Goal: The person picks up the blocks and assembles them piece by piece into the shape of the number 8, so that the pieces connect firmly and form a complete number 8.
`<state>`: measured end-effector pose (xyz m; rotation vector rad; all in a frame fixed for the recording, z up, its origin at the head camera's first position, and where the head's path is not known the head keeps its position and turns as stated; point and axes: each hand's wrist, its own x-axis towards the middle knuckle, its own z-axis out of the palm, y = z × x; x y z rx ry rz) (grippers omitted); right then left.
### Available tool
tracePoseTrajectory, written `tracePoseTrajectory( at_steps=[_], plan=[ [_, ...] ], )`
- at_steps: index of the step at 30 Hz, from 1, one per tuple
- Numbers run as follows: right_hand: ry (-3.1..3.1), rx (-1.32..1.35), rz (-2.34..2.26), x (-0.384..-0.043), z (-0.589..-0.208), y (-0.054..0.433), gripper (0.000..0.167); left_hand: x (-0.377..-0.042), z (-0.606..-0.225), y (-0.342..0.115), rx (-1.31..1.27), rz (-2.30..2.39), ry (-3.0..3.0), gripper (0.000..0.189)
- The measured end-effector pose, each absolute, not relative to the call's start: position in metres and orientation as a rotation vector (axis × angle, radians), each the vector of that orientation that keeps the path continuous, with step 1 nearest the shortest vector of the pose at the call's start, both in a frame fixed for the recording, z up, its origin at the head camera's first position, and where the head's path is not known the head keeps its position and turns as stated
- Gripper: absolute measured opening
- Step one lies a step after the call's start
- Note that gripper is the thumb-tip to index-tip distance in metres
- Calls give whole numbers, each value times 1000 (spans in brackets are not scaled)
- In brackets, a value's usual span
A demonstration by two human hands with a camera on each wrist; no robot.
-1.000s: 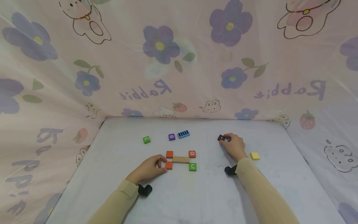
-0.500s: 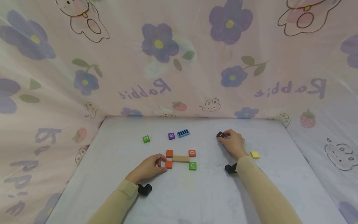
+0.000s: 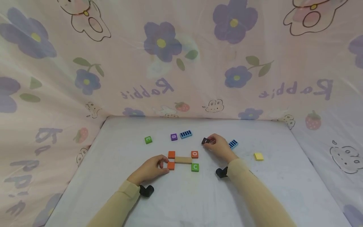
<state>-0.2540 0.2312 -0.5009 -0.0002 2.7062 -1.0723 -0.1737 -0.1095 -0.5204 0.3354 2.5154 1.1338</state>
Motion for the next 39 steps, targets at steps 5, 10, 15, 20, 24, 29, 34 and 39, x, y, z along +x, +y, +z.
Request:
tracePoseTrajectory(
  at_steps=[5, 10, 15, 20, 24, 29, 34, 39],
  plan=[
    [2686, -35, -1079, -254, -506, 217, 43, -173, -518, -109, 324, 1135, 2500, 32],
    [2681, -45, -1095, -254, -506, 208, 41, -173, -518, -109, 322, 1120, 2512, 32],
    [2657, -64, -1107, -253, -506, 205, 41, -174, -521, -109, 338, 1118, 2524, 32],
    [2625, -84, -1122, -253, -510, 202, 38, -174, -521, -109, 356, 1114, 2528, 32],
    [2614, -117, -1162, -255, -512, 198, 36, -174, -518, -109, 346, 1111, 2529, 31],
    [2587, -168, -1201, -258, -516, 196, 35, -173, -517, -107, 325, 1115, 2521, 31],
    [2534, -161, -1227, -259, -520, 198, 36, -172, -519, -107, 327, 1089, 2530, 31],
    [2502, -152, -1245, -258, -518, 197, 33, -173, -518, -108, 345, 1081, 2537, 33]
  ],
)
